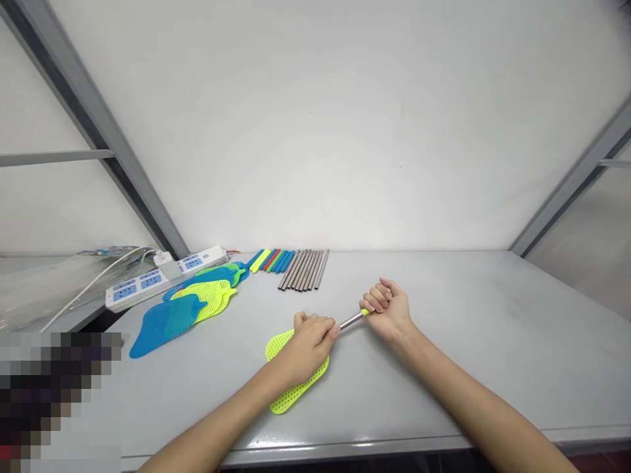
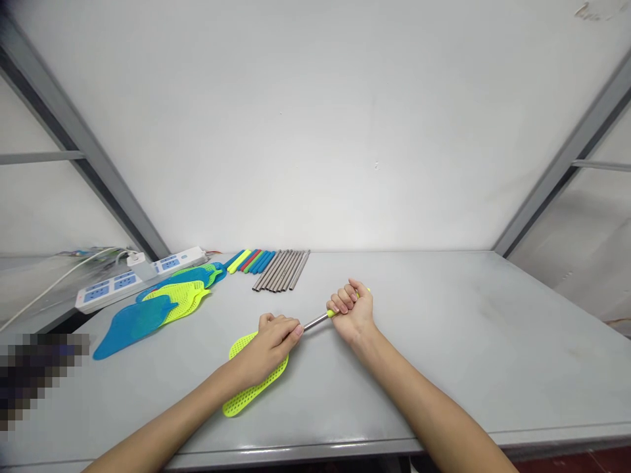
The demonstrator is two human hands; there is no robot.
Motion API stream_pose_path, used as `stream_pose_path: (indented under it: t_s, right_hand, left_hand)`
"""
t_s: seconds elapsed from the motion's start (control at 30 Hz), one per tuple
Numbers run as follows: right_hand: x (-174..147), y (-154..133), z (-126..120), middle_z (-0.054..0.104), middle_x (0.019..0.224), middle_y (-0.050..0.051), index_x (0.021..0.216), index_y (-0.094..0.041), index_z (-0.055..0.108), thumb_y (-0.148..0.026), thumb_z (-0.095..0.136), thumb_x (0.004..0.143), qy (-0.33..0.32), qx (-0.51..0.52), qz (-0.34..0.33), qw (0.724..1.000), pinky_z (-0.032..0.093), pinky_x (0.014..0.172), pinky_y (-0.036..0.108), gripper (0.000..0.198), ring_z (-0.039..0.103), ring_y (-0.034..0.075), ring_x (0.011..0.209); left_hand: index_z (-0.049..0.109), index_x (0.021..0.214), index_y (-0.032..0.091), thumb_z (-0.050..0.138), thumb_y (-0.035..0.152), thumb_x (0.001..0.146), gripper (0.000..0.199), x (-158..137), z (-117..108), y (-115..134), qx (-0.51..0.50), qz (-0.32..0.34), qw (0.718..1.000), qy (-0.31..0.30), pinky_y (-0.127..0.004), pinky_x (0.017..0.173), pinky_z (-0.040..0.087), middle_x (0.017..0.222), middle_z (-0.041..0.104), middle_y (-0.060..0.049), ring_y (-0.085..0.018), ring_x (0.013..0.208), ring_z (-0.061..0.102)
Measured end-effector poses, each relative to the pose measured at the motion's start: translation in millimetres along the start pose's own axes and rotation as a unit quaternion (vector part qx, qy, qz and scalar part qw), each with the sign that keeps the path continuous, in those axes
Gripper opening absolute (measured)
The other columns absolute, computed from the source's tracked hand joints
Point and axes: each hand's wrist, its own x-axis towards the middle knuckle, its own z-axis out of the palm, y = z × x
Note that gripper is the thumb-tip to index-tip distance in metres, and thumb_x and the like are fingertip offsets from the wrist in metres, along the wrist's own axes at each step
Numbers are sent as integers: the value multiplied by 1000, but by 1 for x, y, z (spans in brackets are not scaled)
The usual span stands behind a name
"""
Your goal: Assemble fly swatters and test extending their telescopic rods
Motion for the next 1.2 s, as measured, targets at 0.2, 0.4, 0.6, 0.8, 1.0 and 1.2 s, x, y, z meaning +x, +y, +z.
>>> stream_pose_path:
  t_s: [0.2,0.4,0.6,0.8,1.0,1.2]
  right_hand:
    - [5,-2,-4,16,32,-7,46,-19,14,-19,43,68,9,12,15,1000,21,33,22,36,15,8,31]
    - [6,-3,-4,15,32,-7,46,-19,15,-19,42,68,5,14,14,1000,20,32,22,36,14,7,30]
    - [6,1,-7,16,31,-7,46,-19,14,-19,42,68,17,11,-1,1000,20,32,21,36,14,7,30]
    - [5,6,-9,16,31,-8,46,-19,15,-19,43,68,9,12,-35,999,20,31,21,36,14,7,29]
    - [5,9,-12,16,31,-8,46,-18,14,-20,43,69,-10,10,-40,999,21,32,21,38,14,7,30]
    - [3,10,-11,16,32,-8,46,-18,13,-21,44,70,-50,-1,-46,998,23,32,21,40,14,7,31]
  left_hand:
    - [38,63,17,20,36,85,34,-2,-3,-3,12,-8,1000,1,-33,76,22,62,42,3,-12,72,37]
    - [37,64,18,18,35,85,33,-2,-3,-4,-1,-8,1000,3,-32,78,22,63,39,3,-11,72,36]
    - [41,67,18,19,33,85,32,-3,2,-5,20,0,1000,18,-32,75,23,65,44,3,-11,71,36]
    - [43,66,18,22,35,85,33,-2,4,-8,36,6,999,30,-31,74,22,64,46,3,-11,70,38]
    - [42,65,18,23,35,85,32,-1,4,-11,34,11,999,36,-31,74,23,63,46,3,-11,70,38]
    - [41,66,18,20,32,85,32,-1,5,-11,26,18,999,36,-31,73,23,65,46,2,-11,69,39]
